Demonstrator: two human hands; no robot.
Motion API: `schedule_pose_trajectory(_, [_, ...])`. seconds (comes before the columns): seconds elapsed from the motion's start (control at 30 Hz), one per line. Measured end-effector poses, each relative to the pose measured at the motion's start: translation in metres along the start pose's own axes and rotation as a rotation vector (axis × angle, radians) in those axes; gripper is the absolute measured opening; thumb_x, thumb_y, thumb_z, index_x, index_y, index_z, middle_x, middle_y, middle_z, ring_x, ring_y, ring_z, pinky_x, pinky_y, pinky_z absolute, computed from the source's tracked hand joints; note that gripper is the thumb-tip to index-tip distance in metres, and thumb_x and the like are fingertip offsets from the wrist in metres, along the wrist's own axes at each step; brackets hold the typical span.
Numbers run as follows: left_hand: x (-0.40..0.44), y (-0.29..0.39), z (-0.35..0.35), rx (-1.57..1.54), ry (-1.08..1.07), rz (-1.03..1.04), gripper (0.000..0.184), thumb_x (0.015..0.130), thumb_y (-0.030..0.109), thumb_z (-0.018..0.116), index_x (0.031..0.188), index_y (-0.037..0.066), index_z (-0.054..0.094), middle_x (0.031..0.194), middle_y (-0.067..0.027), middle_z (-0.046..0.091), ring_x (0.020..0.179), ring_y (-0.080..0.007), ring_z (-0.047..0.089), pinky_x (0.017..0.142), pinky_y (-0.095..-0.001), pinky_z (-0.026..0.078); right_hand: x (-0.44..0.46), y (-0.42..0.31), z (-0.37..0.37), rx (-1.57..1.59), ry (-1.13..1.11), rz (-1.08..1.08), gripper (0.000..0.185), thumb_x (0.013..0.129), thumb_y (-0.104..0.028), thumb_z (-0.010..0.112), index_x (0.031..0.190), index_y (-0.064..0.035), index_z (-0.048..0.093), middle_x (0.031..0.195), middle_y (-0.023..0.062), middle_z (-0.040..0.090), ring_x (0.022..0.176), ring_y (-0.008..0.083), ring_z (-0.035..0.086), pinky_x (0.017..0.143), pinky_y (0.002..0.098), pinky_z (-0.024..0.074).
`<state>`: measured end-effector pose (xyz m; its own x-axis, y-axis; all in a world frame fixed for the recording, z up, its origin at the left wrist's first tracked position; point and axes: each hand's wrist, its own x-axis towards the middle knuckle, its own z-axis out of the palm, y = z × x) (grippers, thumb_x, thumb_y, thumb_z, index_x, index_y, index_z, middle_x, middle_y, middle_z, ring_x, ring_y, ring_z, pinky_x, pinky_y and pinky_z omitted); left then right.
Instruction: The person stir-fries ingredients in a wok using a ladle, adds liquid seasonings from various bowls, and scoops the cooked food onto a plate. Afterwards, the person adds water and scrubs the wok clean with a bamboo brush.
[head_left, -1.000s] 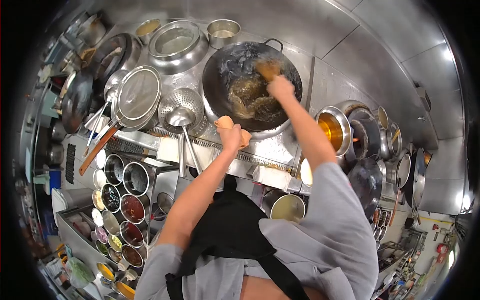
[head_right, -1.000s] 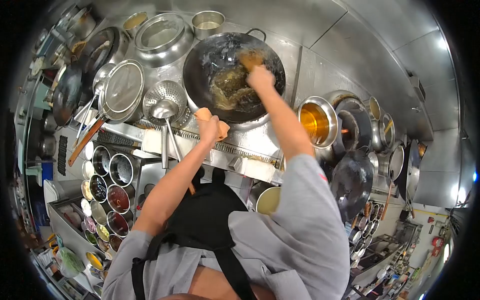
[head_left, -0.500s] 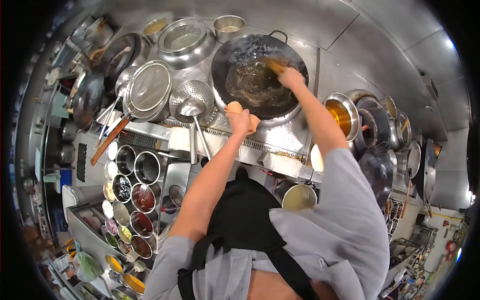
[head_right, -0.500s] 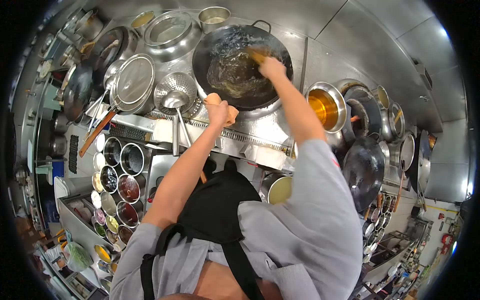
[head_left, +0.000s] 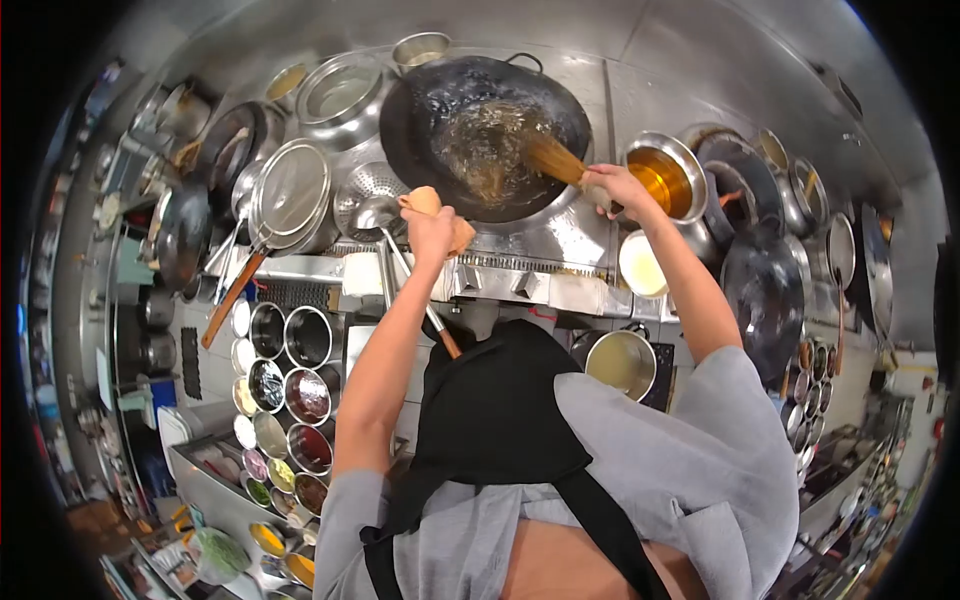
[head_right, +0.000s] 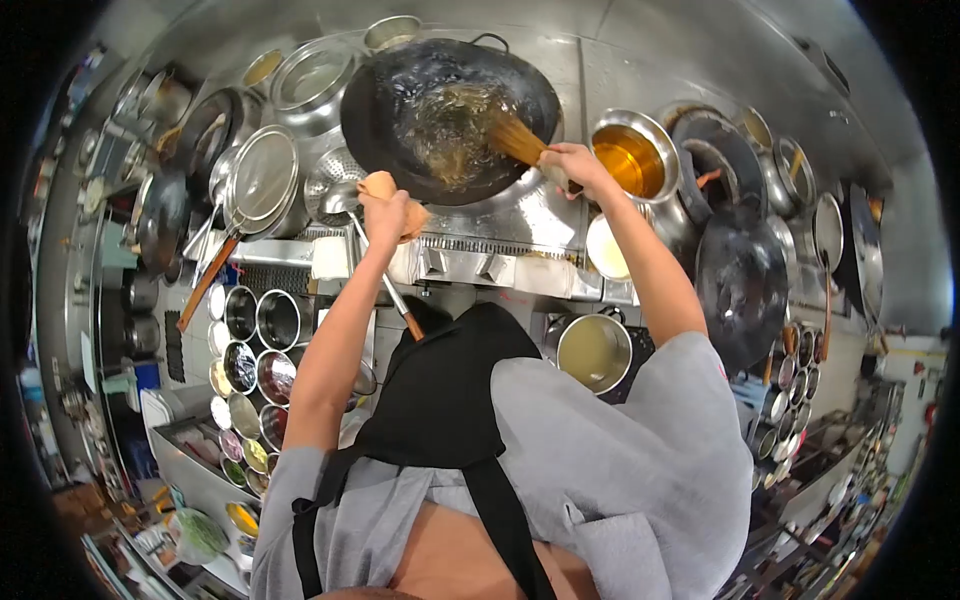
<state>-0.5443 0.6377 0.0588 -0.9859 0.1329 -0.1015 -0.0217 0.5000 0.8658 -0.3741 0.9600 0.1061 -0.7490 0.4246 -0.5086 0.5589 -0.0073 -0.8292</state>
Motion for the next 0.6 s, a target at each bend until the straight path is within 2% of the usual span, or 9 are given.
schedule_pose_trajectory(0.03, [-0.005,0.005,-0.002,-0.018,-0.003,0.041,0.071,0.077,0.026,0.074,0.124,-0.010,0.035,0.105,-0.0327,0.064,0.096,-0.0475,0.065,0.090,-0.0472,0.050,-0.008,0.009,-0.002,0.191,0.026,0.003,0.045,0.095,-0.032,0.063,0.132,-0.0083,0.053,0.088,0.0078,0.065,0.056,0.0165,0.060,0.038,0.0298,0.0411])
schedule_pose_trajectory(0.07, [-0.008,0.017,-0.006,0.010,-0.044,-0.001,0.077,0.078,0.029,0.074,0.131,-0.011,0.034,0.114,-0.0309,0.062,0.103,-0.0428,0.065,0.095,-0.0431,0.049,-0.016,0.016,-0.002,0.300,0.014,0.003,0.044,0.095,-0.031,0.063,0.132,-0.0082,0.053,0.089,0.0079,0.065,0.056,0.0168,0.060,0.037,0.0299,0.0409])
schedule_pose_trajectory(0.13, [-0.005,0.023,-0.003,0.026,-0.027,0.072,0.077,0.077,0.026,0.074,0.131,-0.010,0.033,0.115,-0.0314,0.061,0.103,-0.0431,0.065,0.095,-0.0438,0.049,-0.033,0.027,0.006,0.518,-0.014,-0.002,0.041,0.097,-0.029,0.062,0.131,-0.0081,0.053,0.091,0.0082,0.065,0.056,0.0175,0.060,0.037,0.0302,0.0404])
schedule_pose_trajectory(0.17, [-0.006,0.031,-0.004,0.045,-0.026,0.085,0.077,0.077,0.026,0.074,0.131,-0.010,0.033,0.115,-0.0316,0.061,0.103,-0.0432,0.065,0.095,-0.0439,0.049,-0.056,0.016,0.020,0.501,0.095,0.002,0.040,0.097,-0.027,0.062,0.131,-0.0077,0.054,0.092,0.0084,0.065,0.055,0.0180,0.060,0.037,0.0304,0.0409])
schedule_pose_trajectory(0.3, [-0.001,0.070,-0.002,0.117,-0.037,0.148,0.079,0.077,0.028,0.075,0.132,-0.010,0.032,0.114,-0.0333,0.062,0.103,-0.0454,0.065,0.095,-0.0457,0.049,-0.062,0.041,0.037,0.099,0.174,-0.226,0.063,0.090,-0.029,0.069,0.145,-0.0065,0.049,0.094,0.0095,0.069,0.055,0.0157,0.062,0.039,0.0301,0.0453])
schedule_pose_trajectory(0.4, [-0.006,0.117,-0.005,0.180,0.001,0.220,0.081,0.076,0.031,0.075,0.131,-0.010,0.033,0.112,-0.0340,0.064,0.104,-0.0477,0.064,0.095,-0.0474,0.049,-0.069,0.029,0.050,-0.169,0.227,-0.266,0.058,0.087,-0.033,0.073,0.139,-0.0108,0.058,0.098,0.0108,0.070,0.057,0.0150,0.063,0.044,0.0295,0.0481])
schedule_pose_trajectory(0.47, [-0.009,0.143,-0.006,0.225,-0.003,0.246,0.082,0.075,0.034,0.075,0.130,-0.009,0.033,0.110,-0.0338,0.065,0.104,-0.0470,0.065,0.095,-0.0480,0.049,-0.046,0.038,0.057,-0.262,0.250,-0.376,0.059,0.086,-0.033,0.073,0.138,-0.0092,0.058,0.096,0.0102,0.071,0.057,0.0145,0.063,0.045,0.0294,0.0487])
schedule_pose_trajectory(0.53, [-0.009,0.162,-0.003,0.230,-0.028,0.335,0.080,0.075,0.034,0.075,0.128,-0.008,0.034,0.107,-0.0326,0.066,0.102,-0.0477,0.065,0.093,-0.0489,0.049,-0.028,0.042,0.057,-0.224,0.220,-0.385,0.061,0.086,-0.032,0.073,0.139,-0.0073,0.057,0.096,0.0095,0.071,0.058,0.0142,0.063,0.046,0.0292,0.0491])
schedule_pose_trajectory(0.6, [-0.020,0.185,-0.004,0.282,-0.062,0.365,0.076,0.075,0.034,0.075,0.126,-0.006,0.035,0.103,-0.0309,0.067,0.099,-0.0483,0.065,0.091,-0.0509,0.050,-0.024,0.021,0.059,-0.058,0.139,-0.294,0.062,0.087,-0.031,0.072,0.141,-0.0052,0.055,0.097,0.0088,0.071,0.058,0.0142,0.064,0.046,0.0290,0.0493])
